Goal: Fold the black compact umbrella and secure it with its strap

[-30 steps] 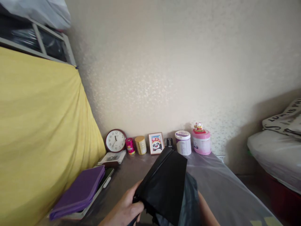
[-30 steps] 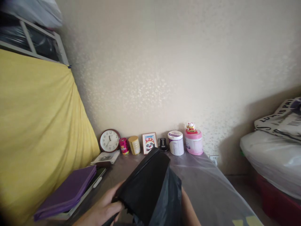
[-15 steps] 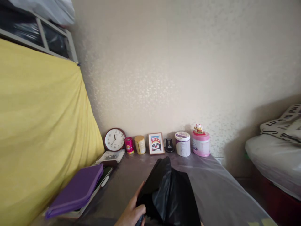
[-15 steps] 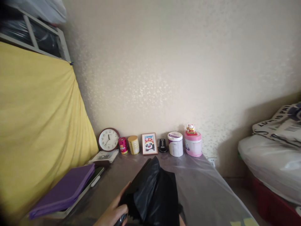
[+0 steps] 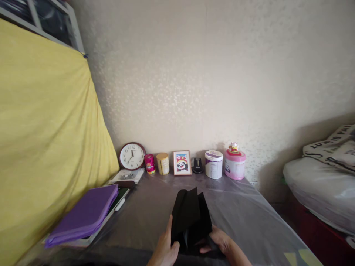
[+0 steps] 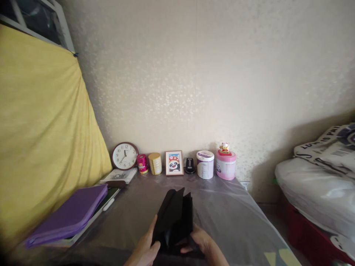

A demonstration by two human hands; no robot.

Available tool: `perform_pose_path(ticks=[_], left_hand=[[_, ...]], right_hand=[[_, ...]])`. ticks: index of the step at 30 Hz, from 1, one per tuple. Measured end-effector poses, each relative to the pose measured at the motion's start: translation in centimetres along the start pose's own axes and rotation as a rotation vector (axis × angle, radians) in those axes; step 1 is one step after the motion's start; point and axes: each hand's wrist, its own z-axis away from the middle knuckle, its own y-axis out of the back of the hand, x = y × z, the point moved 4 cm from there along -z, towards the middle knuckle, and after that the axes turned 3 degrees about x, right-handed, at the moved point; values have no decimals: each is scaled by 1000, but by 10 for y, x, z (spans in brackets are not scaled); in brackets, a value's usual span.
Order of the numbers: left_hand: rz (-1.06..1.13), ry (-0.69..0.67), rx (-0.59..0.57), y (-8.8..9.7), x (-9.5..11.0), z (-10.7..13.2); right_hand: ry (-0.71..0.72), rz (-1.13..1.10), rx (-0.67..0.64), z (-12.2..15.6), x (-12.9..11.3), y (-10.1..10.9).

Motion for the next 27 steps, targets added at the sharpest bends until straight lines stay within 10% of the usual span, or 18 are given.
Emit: perform_pose_path(ticks=[5,10,21,27], left_hand=[[-313,-23,4,-2,3,1],[-439,-16,-31,1,20,10],[-469,-2,-53,0,37,13],[-489,-35,-8,-1,38,3]], right_hand=[[-147,-50,-67,9,4,25],[75,218,424,2,-20,60],[-29,271,425,-18,-39,18],[-2,-176,242,-40,-52,0]])
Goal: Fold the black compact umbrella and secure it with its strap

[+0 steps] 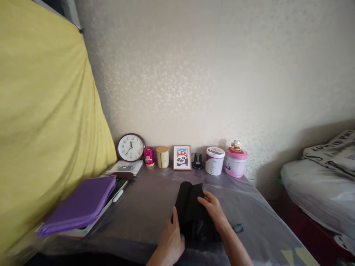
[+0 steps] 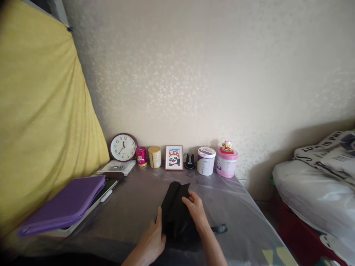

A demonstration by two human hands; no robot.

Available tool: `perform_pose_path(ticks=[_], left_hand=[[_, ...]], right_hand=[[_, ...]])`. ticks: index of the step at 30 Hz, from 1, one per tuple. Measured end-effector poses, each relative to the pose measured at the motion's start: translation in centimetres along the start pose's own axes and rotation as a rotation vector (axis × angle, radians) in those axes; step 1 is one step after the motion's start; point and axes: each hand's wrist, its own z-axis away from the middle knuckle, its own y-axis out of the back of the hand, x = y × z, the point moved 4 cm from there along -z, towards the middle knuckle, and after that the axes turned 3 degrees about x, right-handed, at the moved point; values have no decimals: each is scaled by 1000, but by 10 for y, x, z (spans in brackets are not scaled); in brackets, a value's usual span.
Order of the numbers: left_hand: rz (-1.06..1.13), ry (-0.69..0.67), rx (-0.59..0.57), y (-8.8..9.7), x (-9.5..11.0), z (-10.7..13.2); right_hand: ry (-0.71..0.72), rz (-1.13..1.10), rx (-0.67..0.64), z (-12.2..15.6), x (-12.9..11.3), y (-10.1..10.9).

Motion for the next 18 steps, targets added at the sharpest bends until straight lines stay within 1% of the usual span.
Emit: perform_pose_path(ticks=[2,5,7,10,13,16,18], left_hand=[[-9,1,12,-1,2,-4],[-20,-6,26,-4,6,-7],[-37,-3,29,-7,9,-7],[-68,3,26,-9,12,-6],[-70,-1,0,-10,14,-6],[-61,-36,6,-11,11,-4],[-51,-73,22,-11,6,-3]], right_hand=[[-36,-120,-28,-5,-7,-14],[-53,-208,-35,-15,-12,-35],[-58,-229,-38,-23,-9,-50],[-85,-212,-35,-32,5,-70],[-102,-111,-10,-38,24,-84],[-30,93,16,-42,37,-88],[24,231,26,-44,39,-87]])
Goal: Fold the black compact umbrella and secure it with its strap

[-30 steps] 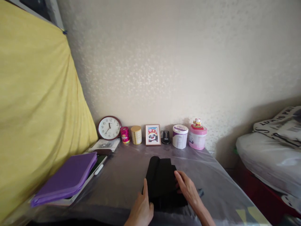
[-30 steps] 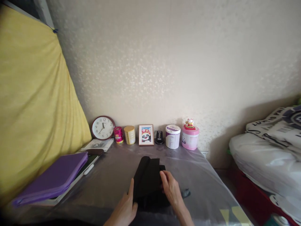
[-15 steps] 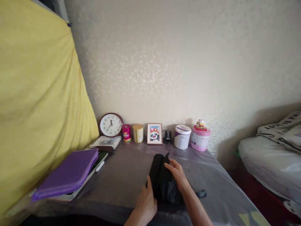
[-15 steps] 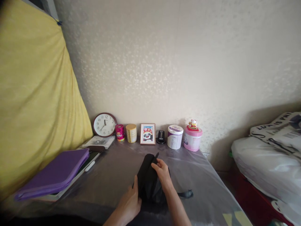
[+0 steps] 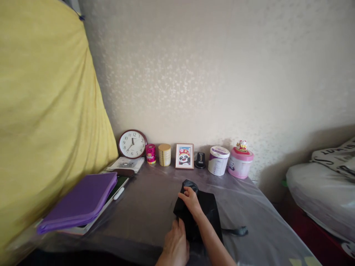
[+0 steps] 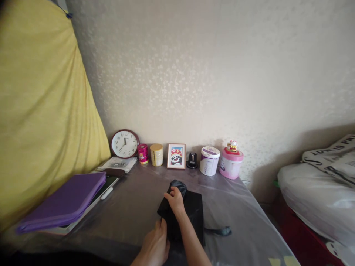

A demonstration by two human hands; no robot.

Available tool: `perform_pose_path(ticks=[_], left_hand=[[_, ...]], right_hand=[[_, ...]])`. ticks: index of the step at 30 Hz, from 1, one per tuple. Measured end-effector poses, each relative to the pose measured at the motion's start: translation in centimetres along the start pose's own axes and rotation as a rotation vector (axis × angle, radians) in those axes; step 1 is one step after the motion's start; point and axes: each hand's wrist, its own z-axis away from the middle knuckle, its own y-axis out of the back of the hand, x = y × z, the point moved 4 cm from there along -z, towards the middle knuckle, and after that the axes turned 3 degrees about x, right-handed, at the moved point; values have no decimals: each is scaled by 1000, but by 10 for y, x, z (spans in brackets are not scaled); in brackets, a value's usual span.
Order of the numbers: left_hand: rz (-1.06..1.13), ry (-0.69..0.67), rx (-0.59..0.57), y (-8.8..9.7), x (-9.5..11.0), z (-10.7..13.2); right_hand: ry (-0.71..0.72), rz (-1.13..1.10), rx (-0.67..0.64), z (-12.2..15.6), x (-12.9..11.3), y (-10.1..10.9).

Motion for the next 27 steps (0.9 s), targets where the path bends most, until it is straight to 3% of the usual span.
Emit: perform_pose_path(ticks=[4,7,11,15,21,24,27], left_hand=[[-10,-44,-11,7,-8,7],[-78,-57,103,23,-7,11],[-33,-271,250,33,6,10],[16,-392,243,18,2,1],[-4,-308,196,-7,-11,-10],[-23,-277,182,-11,-8,-10],[-20,-267,167,-15,-4,-9]], right_hand=[[24,169,-3,-3,-2,3],[37,231,-31,-2,-7,1],[101,338,-77,2,-15,-7],[119,420,-91,6,-20,-11],[189,335,-206,15,-29,-14],[363,257,-283,30,-37,-8],[586,319,-303,47,-41,4]])
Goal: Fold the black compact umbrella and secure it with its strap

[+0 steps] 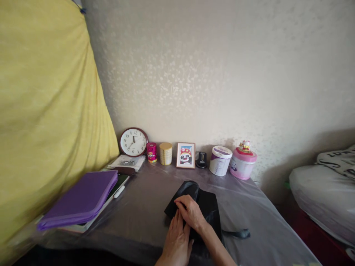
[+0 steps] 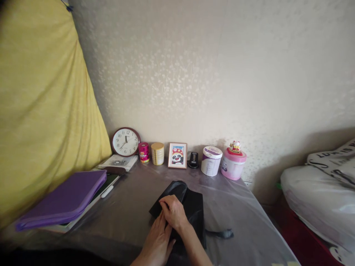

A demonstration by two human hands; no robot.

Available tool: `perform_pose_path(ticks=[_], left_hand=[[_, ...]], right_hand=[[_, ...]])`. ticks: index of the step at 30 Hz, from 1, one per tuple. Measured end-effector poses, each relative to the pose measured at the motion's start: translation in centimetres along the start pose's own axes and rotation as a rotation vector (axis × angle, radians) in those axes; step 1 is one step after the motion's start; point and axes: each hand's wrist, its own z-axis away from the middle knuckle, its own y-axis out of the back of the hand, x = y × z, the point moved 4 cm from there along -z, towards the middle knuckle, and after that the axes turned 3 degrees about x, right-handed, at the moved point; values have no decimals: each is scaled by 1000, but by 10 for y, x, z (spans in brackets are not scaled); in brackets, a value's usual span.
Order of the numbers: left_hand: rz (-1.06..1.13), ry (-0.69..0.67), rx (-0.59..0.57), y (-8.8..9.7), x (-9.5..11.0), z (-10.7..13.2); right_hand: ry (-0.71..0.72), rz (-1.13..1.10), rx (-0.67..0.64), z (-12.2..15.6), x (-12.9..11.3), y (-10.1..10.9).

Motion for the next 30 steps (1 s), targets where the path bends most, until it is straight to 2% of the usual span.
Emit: perform_pose_path(ticks=[3,8,12,20,25,28,30], left_hand=[[20,6,-20,-8,2,0],[-2,57,-87,-13,4,-3],[-27,143,-225,-2,11,-5],[-24,222,-340,21,17,-6],[-57,236,-347,19,17,-6],[-88,225,-302,15,17,-4],[-118,209,-258,14,17,-3]], right_hand=[[108,98,-67,8,4,4],[137,222,-102,-6,32,6],[129,351,-106,-26,56,8],[-25,444,-112,-57,96,10],[-139,460,-28,-66,104,18],[-245,498,112,-57,111,41],[-311,524,210,-41,116,62]])
